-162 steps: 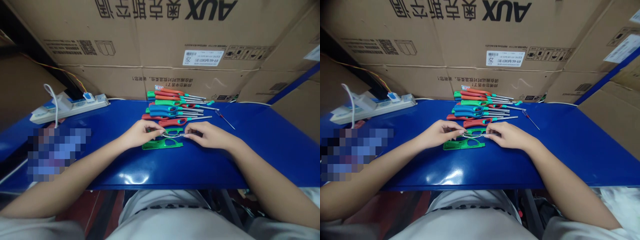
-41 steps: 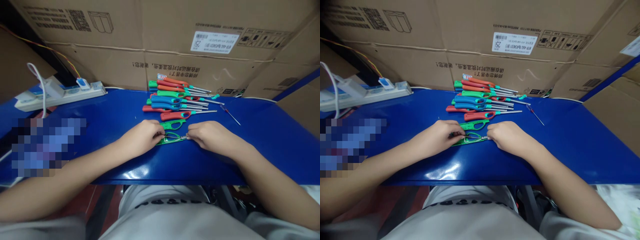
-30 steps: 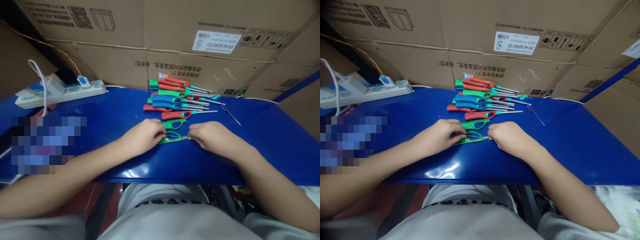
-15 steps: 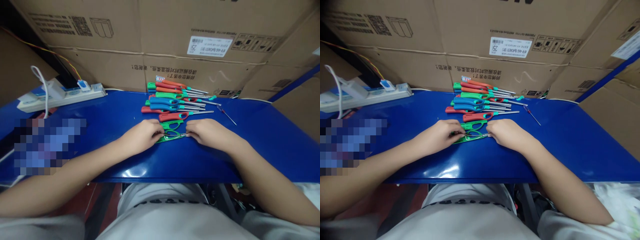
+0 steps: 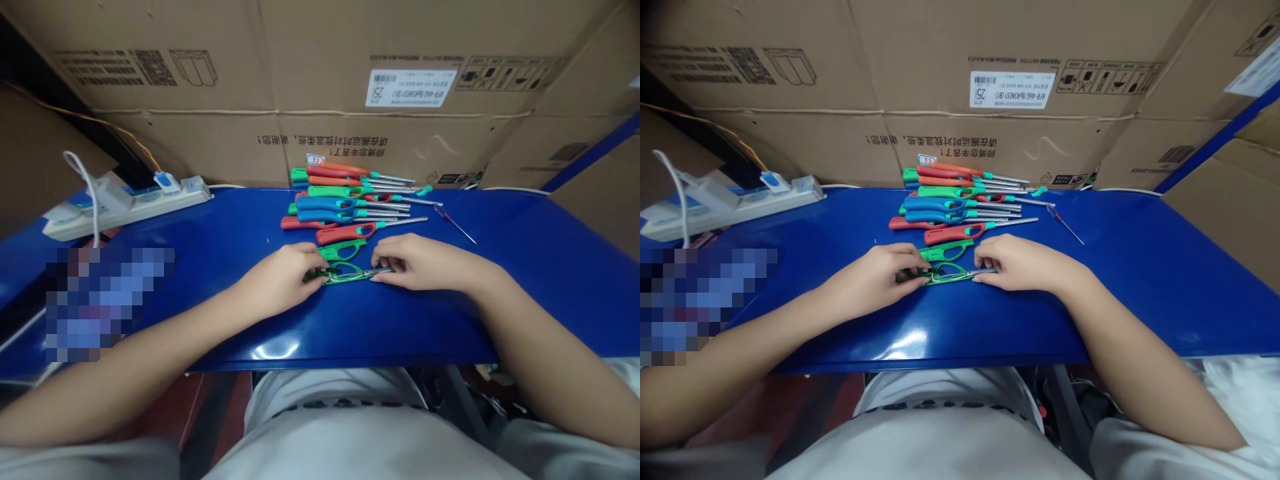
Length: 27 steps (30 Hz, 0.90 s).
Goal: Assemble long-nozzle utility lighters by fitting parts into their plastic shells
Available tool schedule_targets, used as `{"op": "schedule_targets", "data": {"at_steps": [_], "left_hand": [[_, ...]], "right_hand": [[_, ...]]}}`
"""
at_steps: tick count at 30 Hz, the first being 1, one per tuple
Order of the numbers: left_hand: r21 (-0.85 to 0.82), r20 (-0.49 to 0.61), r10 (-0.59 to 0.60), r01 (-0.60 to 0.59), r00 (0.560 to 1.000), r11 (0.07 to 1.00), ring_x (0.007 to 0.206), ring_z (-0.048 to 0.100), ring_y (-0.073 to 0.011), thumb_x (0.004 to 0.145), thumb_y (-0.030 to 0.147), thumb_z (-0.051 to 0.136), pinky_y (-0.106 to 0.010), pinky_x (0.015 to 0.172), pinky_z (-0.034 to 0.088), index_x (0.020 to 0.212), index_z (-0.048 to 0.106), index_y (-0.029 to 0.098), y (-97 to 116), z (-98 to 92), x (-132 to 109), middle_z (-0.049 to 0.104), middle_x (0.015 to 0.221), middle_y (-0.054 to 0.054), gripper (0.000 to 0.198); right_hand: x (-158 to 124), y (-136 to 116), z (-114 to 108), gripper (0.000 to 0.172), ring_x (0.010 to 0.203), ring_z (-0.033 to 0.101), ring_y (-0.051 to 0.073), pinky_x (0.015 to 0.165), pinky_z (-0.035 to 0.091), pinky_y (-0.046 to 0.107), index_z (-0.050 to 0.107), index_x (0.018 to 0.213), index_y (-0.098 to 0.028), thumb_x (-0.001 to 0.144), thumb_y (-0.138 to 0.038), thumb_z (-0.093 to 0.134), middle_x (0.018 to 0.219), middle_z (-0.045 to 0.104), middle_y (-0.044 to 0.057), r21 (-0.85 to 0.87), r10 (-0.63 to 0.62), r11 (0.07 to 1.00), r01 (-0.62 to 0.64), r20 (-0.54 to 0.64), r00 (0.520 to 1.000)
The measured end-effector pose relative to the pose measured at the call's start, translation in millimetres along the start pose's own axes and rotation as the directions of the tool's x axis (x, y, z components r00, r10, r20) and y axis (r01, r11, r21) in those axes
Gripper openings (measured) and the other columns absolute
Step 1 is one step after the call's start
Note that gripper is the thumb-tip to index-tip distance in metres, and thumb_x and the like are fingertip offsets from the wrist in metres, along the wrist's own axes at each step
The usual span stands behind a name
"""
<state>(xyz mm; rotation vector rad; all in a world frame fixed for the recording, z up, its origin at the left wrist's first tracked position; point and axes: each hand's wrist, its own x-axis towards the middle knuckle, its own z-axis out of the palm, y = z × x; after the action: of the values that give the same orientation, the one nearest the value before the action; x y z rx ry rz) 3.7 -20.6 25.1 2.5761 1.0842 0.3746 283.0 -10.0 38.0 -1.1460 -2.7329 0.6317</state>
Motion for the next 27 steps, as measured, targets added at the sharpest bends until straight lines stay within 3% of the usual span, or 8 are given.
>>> {"op": "schedule_targets", "data": {"at_steps": [5, 10, 15, 22, 27], "left_hand": [[0.006, 0.020, -0.006, 0.005, 1.000, 1.000, 0.087, 0.067, -0.0190, 0.094, 0.025, 0.063, -0.030, 0.079, 0.054, 0.108, 0.074, 0.015, 3.0, -1.8, -0.5, 0.068, 0.102, -0.008, 0.020], [0.026, 0.062, -0.025, 0.023, 0.998, 0.999, 0.091, 0.068, -0.0207, 0.088, 0.028, 0.071, -0.031, 0.080, 0.056, 0.109, 0.072, 0.015, 5.9, -2.5, -2.2, 0.067, 0.107, -0.007, 0.025], [0.130, 0.065, -0.029, 0.020, 0.997, 0.991, 0.089, 0.069, -0.0207, 0.090, 0.023, 0.067, -0.031, 0.076, 0.055, 0.108, 0.071, 0.017, 9.5, -1.7, -4.0, 0.066, 0.106, -0.007, 0.020], [0.248, 0.085, -0.038, 0.016, 0.996, 0.969, 0.089, 0.069, -0.0218, 0.094, 0.028, 0.063, -0.031, 0.072, 0.055, 0.108, 0.071, 0.018, 13.8, -2.5, -6.3, 0.066, 0.105, -0.005, 0.019], [0.382, 0.070, -0.051, 0.020, 0.996, 0.924, 0.092, 0.068, -0.0235, 0.094, 0.029, 0.063, -0.030, 0.065, 0.051, 0.108, 0.073, 0.021, 19.1, -2.6, -9.3, 0.069, 0.104, -0.005, 0.019]], "right_hand": [[3.4, -2.5, 9.1, 0.019, 0.073, 0.057, 0.015, 0.064, 0.042, 0.026, 0.066, 0.102, -0.018, 0.095, -0.035, 0.062, 0.094, 0.064, 0.006, 0.004, -0.114, 0.993, 0.115, -0.105, 0.988], [7.9, -8.4, 22.3, 0.026, 0.085, 0.063, 0.019, 0.069, 0.043, 0.028, 0.064, 0.111, -0.022, 0.096, -0.042, 0.062, 0.112, 0.063, 0.008, -0.084, -0.143, 0.987, 0.136, -0.088, 0.986], [12.0, -6.2, 29.4, 0.018, 0.079, 0.062, 0.017, 0.067, 0.043, 0.027, 0.062, 0.109, -0.022, 0.099, -0.035, 0.057, 0.111, 0.062, 0.006, -0.122, -0.144, 0.984, 0.133, -0.089, 0.985], [11.6, -4.6, 29.8, 0.007, 0.084, 0.061, 0.016, 0.070, 0.044, 0.027, 0.061, 0.102, -0.022, 0.097, -0.025, 0.057, 0.111, 0.059, 0.006, -0.039, -0.160, 0.987, 0.156, -0.132, 0.978], [13.1, -6.1, 29.4, 0.014, 0.088, 0.062, 0.017, 0.071, 0.045, 0.027, 0.060, 0.110, -0.022, 0.096, -0.026, 0.058, 0.113, 0.063, 0.006, -0.023, -0.162, 0.987, 0.160, -0.120, 0.980]]}}
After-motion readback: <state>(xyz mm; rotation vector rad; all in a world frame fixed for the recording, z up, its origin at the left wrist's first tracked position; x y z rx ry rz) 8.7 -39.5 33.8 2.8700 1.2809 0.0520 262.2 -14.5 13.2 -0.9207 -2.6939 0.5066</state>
